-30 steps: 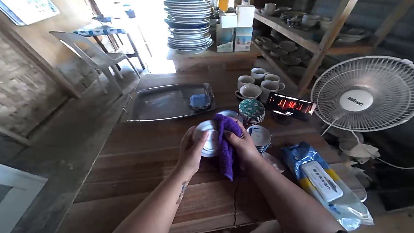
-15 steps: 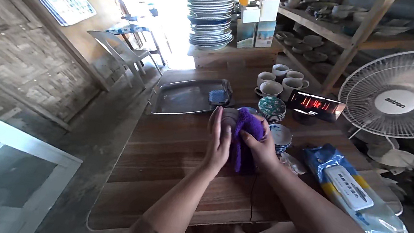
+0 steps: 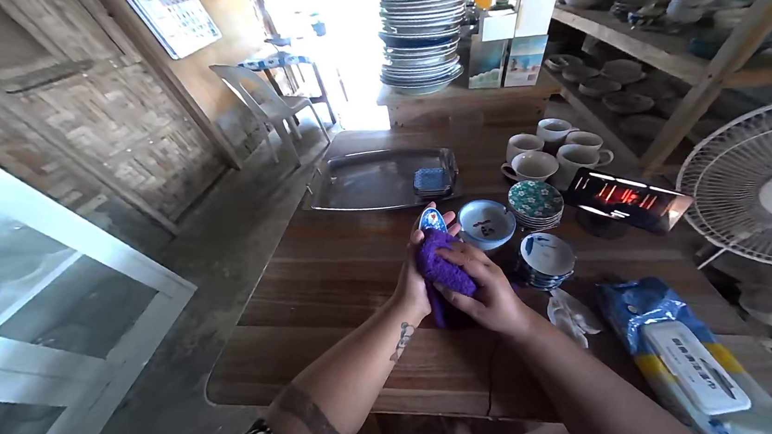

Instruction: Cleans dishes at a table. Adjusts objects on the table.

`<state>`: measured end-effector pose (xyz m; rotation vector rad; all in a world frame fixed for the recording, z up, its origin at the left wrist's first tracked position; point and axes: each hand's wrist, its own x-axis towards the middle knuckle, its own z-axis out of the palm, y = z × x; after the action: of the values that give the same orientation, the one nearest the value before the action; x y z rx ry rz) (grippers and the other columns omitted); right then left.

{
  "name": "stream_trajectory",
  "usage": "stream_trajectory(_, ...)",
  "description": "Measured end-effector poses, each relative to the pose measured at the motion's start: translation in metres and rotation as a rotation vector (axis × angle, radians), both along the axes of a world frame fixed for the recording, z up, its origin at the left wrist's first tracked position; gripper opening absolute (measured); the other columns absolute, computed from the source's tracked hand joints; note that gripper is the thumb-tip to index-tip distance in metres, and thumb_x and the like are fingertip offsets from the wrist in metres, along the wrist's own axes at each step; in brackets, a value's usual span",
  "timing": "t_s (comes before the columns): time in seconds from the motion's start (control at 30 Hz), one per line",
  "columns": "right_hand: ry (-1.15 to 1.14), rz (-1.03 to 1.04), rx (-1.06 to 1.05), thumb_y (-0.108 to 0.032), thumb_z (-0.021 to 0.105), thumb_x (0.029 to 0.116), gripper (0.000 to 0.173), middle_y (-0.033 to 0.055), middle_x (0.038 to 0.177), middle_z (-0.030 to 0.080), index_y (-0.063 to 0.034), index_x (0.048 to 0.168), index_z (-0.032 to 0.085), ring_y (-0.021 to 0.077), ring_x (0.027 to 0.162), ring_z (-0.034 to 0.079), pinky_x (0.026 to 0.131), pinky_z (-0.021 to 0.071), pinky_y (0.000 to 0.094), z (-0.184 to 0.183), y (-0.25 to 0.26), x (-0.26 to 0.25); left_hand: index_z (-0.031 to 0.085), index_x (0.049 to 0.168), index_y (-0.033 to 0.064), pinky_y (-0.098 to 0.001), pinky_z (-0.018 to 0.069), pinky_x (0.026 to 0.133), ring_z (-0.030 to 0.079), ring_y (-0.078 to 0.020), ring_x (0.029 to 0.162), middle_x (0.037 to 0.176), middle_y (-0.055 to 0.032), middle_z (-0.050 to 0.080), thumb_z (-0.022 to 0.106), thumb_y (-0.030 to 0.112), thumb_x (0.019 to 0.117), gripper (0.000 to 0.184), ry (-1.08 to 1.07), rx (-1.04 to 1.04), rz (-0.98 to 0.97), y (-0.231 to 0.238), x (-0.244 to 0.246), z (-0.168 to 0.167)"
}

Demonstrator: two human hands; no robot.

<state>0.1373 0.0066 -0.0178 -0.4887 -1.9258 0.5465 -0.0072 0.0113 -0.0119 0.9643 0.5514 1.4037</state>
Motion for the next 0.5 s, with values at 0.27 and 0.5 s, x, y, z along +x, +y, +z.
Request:
stream_trajectory(0.27, -0.121, -0.406, -0.097, -0.012, 0.076, 0.0831, 0.038, 0.0170, 0.115, 0.070, -0.0042, 0.120, 0.073, 0.0287, 0.106, 0.069, 0.092, 0.0576, 0.0456, 0.009, -0.001, 0.003, 0.033, 0.156, 0.0167, -0.0390, 0.0434, 0.111, 0.050, -0.0193, 0.138, 0.151, -0.0045, 0.051, 0.057, 0.080, 0.0806, 0.101, 0.045, 0.160, 0.025, 0.005, 0.004, -0.003)
stream_trajectory(0.5, 0.096, -0.261, -0.012, -0.012, 0.072, 0.0869, 0.044, 0.0150, 0.122, 0.067, 0.0006, 0.129, 0.064, 0.0177, 0.116, 0.064, 0.100, 0.0539, 0.0336, 0.005, 0.000, 0.004, 0.033, 0.155, 0.0170, -0.0344, 0.0459, 0.108, 0.054, -0.0109, 0.129, 0.144, -0.0003, 0.056, 0.059, 0.085, 0.0743, 0.108, 0.230, 0.028, 0.002, -0.010, 0.012, 0.001)
